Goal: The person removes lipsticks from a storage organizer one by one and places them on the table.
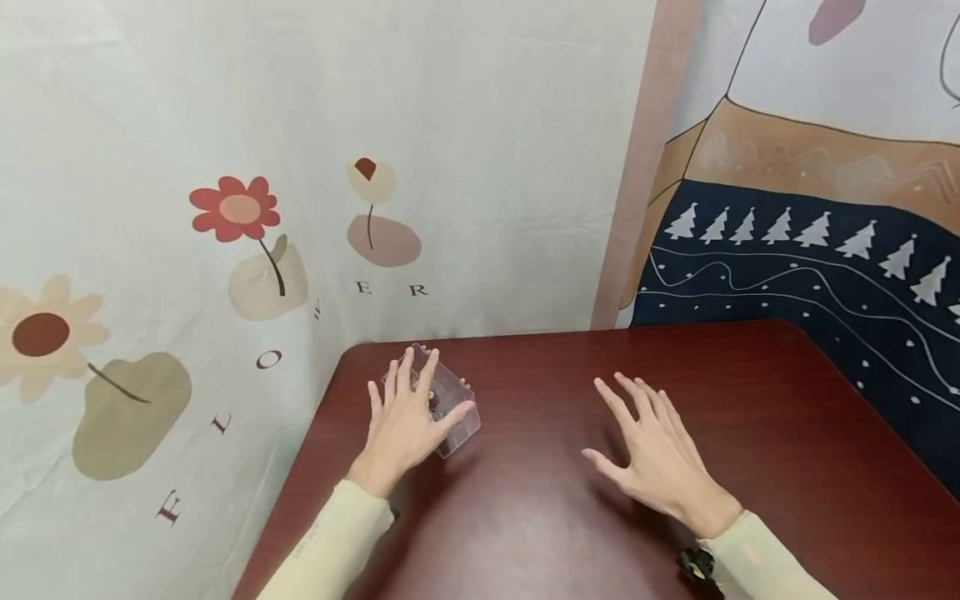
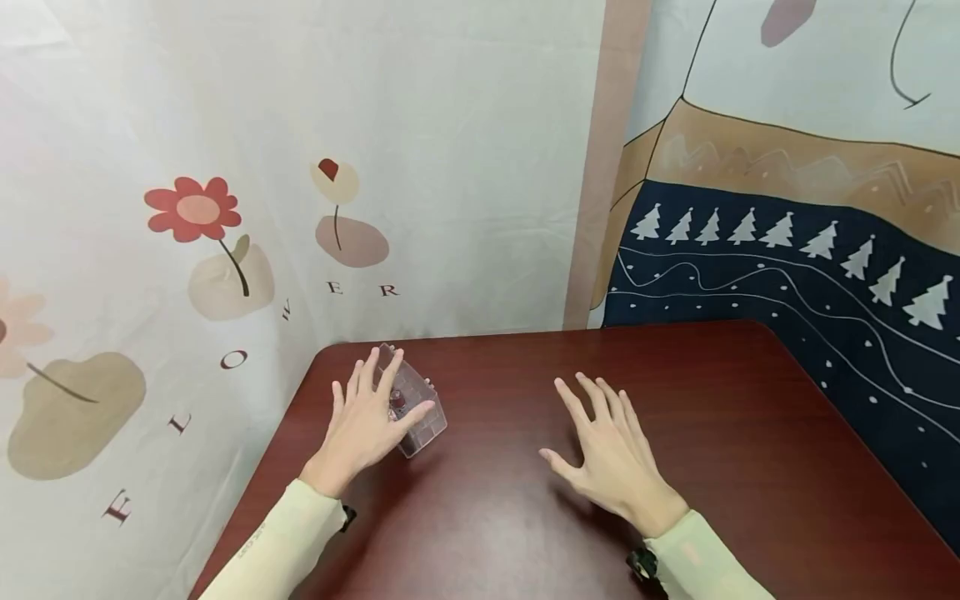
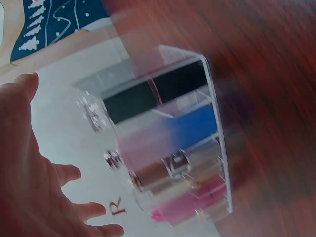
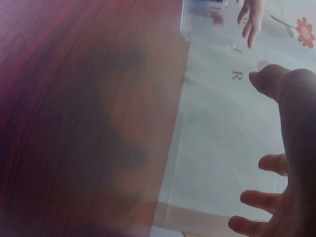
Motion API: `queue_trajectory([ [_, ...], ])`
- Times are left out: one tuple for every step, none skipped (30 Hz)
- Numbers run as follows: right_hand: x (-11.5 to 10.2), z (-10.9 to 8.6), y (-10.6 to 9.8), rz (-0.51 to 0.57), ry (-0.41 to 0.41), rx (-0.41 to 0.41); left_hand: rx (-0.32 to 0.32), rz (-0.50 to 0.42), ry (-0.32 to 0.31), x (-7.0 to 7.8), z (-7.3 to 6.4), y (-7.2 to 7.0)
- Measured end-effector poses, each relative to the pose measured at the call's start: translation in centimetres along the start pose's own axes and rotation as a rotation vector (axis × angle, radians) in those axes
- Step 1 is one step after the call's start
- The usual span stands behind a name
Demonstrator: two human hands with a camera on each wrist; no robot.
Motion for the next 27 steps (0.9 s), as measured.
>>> queue_trajectory([
  [-0.2,0.1,0.1,0.001,-0.007,-0.001,-0.006,-0.011,-0.01,-0.3,0.1,0.0],
  [-0.5,0.3,0.2,0.0,-0.015,-0.003,-0.009,-0.022,-0.019,-0.6,0.3,-0.1],
  [-0.7,0.4,0.3,0.0,-0.021,-0.006,-0.012,-0.032,-0.029,-0.9,0.4,-0.1],
  [-0.9,0.6,0.4,0.0,-0.027,-0.011,-0.014,-0.041,-0.039,-1.2,0.5,-0.2],
  [-1.2,0.7,0.6,0.002,-0.032,-0.017,-0.015,-0.048,-0.046,-1.5,0.6,-0.3],
  [-1.5,0.8,0.7,0.004,-0.037,-0.023,-0.016,-0.055,-0.054,-1.9,0.7,-0.3],
  [-1.8,1.0,0.9,0.007,-0.042,-0.03,-0.019,-0.06,-0.063,-2.3,0.8,-0.3],
  [-2.0,1.1,1.0,0.008,-0.048,-0.035,-0.019,-0.062,-0.071,-2.7,1.0,-0.3],
  [-2.3,1.2,1.1,0.012,-0.053,-0.039,-0.022,-0.066,-0.078,-3.2,1.1,-0.3],
  [-2.7,1.3,1.2,0.014,-0.06,-0.037,-0.024,-0.068,-0.084,-3.6,1.3,-0.3],
  [-3.0,1.4,1.2,0.017,-0.066,-0.036,-0.027,-0.074,-0.091,-4.0,1.5,-0.2],
  [-3.3,1.5,1.3,0.019,-0.073,-0.032,-0.029,-0.081,-0.099,-4.4,1.6,-0.1],
  [-3.6,1.7,1.3,0.02,-0.081,-0.025,-0.03,-0.085,-0.103,-4.7,1.9,-0.1],
  [-3.9,1.8,1.4,0.021,-0.088,-0.021,-0.031,-0.092,-0.107,-5.0,2.0,0.0],
  [-4.2,2.0,1.5,0.024,-0.095,-0.019,-0.033,-0.098,-0.111,-5.3,2.2,0.1],
  [-4.5,2.1,1.6,0.026,-0.102,-0.017,-0.034,-0.101,-0.113,-5.5,2.4,0.1],
  [-4.8,2.3,1.7,0.03,-0.109,-0.02,-0.033,-0.104,-0.115,-5.7,2.5,0.2],
  [-5.1,2.5,1.8,0.033,-0.117,-0.018,-0.032,-0.105,-0.115,-5.9,2.6,0.2],
  [-5.4,2.6,2.0,0.037,-0.125,-0.021,-0.029,-0.107,-0.114,-6.1,2.7,0.2],
  [-5.8,2.8,2.1,0.042,-0.131,-0.026,-0.026,-0.11,-0.112,-6.2,2.9,0.1],
  [-6.2,2.9,2.2,0.045,-0.139,-0.029,-0.023,-0.113,-0.111,-6.4,3.0,0.1],
  [-6.5,3.1,2.4,0.047,-0.148,-0.032,-0.02,-0.117,-0.11,-6.5,3.0,0.0],
  [-6.9,3.2,2.5,0.053,-0.155,-0.036,-0.019,-0.121,-0.11,-6.6,3.1,0.0],
  [-7.3,3.4,2.6,0.054,-0.162,-0.041,-0.02,-0.127,-0.113,-6.7,3.2,0.0],
  [-7.6,3.6,2.8,0.058,-0.169,-0.046,-0.023,-0.136,-0.116,-6.8,3.2,0.0],
  [-8.0,3.8,2.9,0.06,-0.175,-0.05,-0.027,-0.145,-0.122,-6.9,3.2,0.1],
  [-8.3,4.0,3.1,0.061,-0.182,-0.053,-0.032,-0.154,-0.129,-7.0,3.2,0.1],
])
Point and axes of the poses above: each hand's wrist, its own z-axis towards the middle knuckle, its own y-axis out of the palm, x = y × z, the point moved 9 cm from there along z, towards the middle knuckle, and after that the axes turned 5 degrees about -z, right-handed, at the moved point
